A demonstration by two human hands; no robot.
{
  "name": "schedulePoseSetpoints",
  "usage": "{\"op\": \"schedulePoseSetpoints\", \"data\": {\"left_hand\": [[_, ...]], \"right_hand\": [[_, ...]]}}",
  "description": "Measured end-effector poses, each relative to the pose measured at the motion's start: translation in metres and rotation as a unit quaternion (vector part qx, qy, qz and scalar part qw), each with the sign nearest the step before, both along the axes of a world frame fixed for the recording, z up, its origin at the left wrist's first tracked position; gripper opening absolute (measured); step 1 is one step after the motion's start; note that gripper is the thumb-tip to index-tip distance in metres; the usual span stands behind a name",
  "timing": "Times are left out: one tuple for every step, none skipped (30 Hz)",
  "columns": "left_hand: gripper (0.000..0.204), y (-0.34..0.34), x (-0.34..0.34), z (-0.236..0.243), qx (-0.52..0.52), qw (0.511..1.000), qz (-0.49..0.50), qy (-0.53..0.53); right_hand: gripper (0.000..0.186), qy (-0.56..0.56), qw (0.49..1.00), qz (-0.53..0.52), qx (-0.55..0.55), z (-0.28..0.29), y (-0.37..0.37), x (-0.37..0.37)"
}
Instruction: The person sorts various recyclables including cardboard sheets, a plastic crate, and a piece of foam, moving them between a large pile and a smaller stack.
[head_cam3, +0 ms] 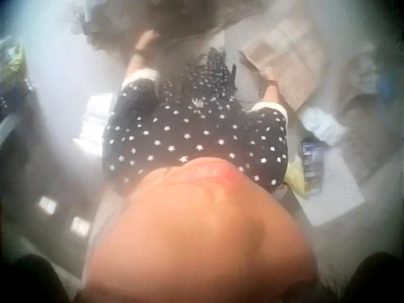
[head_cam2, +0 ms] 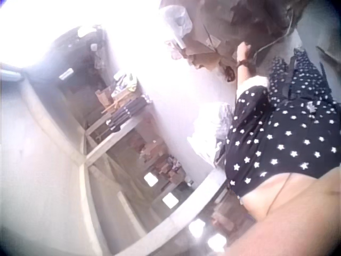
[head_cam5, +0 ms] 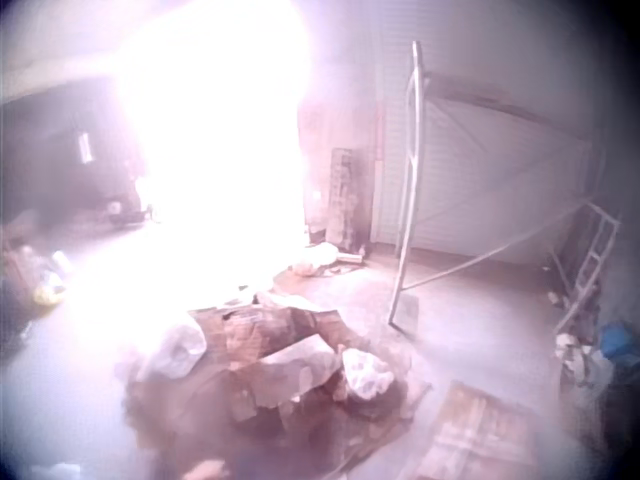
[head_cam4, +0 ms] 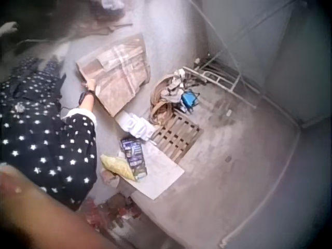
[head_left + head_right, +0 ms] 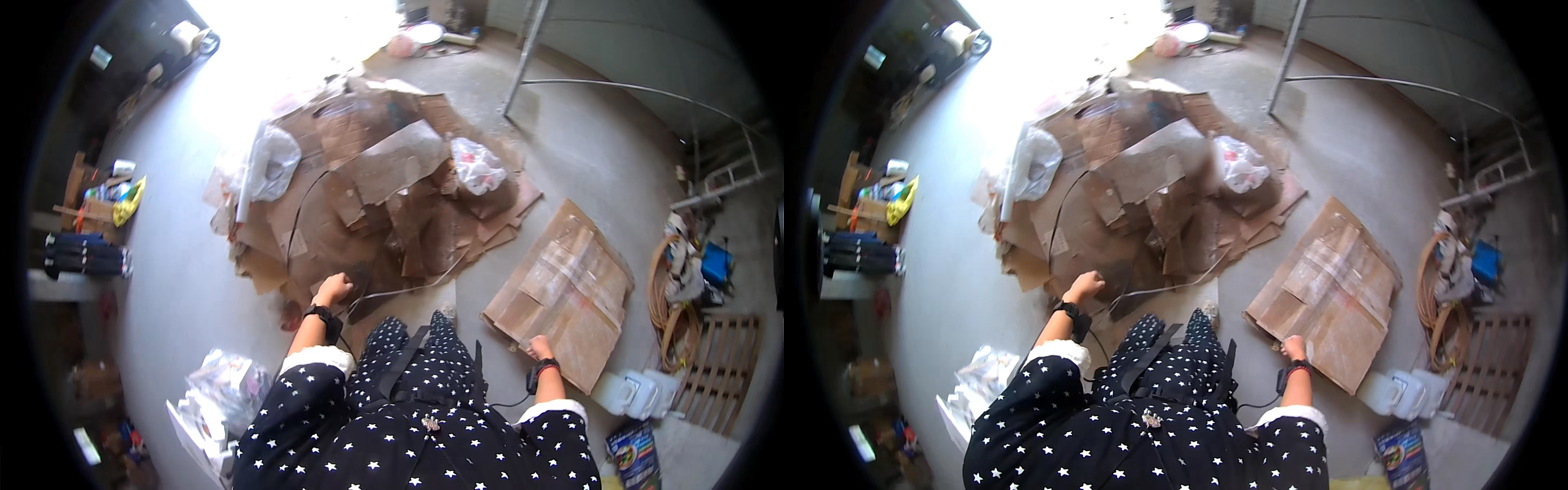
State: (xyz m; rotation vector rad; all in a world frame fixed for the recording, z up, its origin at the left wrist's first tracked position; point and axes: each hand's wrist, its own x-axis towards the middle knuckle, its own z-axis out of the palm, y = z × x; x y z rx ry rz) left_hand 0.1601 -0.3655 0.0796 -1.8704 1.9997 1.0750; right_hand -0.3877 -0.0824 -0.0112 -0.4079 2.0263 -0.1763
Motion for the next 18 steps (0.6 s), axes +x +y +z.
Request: {"op": "schedulePoseSetpoints", "data": {"left_hand": [[0.024,-0.001,0.001,0.006,-0.031,0.999,0.025,0.022],[0.024,0.001,0.004,0.014,-0.043,0.998,0.041,0.013],[0.024,-0.002,-0.005,0.017,-0.067,0.996,0.056,0.014],[0.024,-0.009,-0.017,0.013,-0.094,0.993,0.067,0.023],[0.024,-0.008,-0.006,0.013,-0.089,0.993,0.082,-0.007],[0.024,-0.002,0.014,0.012,-0.079,0.991,0.097,-0.041],[0.024,0.005,0.031,0.009,-0.067,0.989,0.111,-0.07],[0.024,0.006,0.04,0.001,-0.036,0.984,0.143,-0.097],[0.025,0.002,0.046,-0.015,-0.011,0.983,0.144,-0.117],[0.026,-0.004,0.053,-0.03,0.012,0.979,0.146,-0.14],[0.027,-0.009,0.062,-0.043,0.014,0.976,0.161,-0.144],[0.028,-0.013,0.072,-0.055,0.019,0.972,0.177,-0.151],[0.029,-0.021,0.076,-0.066,0.021,0.969,0.192,-0.152],[0.029,-0.036,0.069,-0.07,0.019,0.971,0.204,-0.125],[0.03,-0.056,0.055,-0.064,0.016,0.971,0.216,-0.098],[0.03,-0.074,0.049,-0.059,0.009,0.97,0.229,-0.079],[0.03,-0.091,0.05,-0.062,-0.011,0.966,0.25,-0.058],[0.029,-0.102,0.055,-0.08,-0.024,0.965,0.255,-0.056]], "right_hand": [[0.018,0.019,0.999,0.02,0.026,-0.01,-0.016,-0.009],[0.02,0.045,0.992,0.098,0.072,-0.012,-0.037,-0.013],[0.022,0.125,0.97,0.207,0.011,-0.028,-0.052,-0.035],[0.025,0.21,0.926,0.308,-0.05,-0.043,-0.067,-0.062],[0.027,0.179,0.939,0.283,-0.084,-0.043,-0.098,-0.046],[0.03,0.142,0.949,0.258,-0.112,-0.028,-0.141,-0.011],[0.029,0.121,0.944,0.282,-0.121,-0.004,-0.179,0.022],[0.028,0.11,0.938,0.302,-0.13,0.015,-0.212,0.047],[0.026,0.09,0.934,0.306,-0.16,0.019,-0.24,0.059],[0.025,0.067,0.929,0.309,-0.192,0.021,-0.265,0.072],[0.024,0.037,0.929,0.312,-0.197,0.029,-0.29,0.094],[0.023,0.004,0.928,0.316,-0.199,0.037,-0.31,0.119],[0.022,0.004,0.918,0.332,-0.219,0.039,-0.327,0.137],[0.022,0.007,0.907,0.348,-0.237,0.039,-0.34,0.149],[0.022,0.012,0.901,0.363,-0.238,0.037,-0.349,0.157],[0.022,0.01,0.893,0.377,-0.244,0.033,-0.359,0.171],[0.022,0.006,0.884,0.391,-0.256,0.029,-0.37,0.186],[0.022,0.0,0.886,0.401,-0.235,0.019,-0.374,0.202]]}}
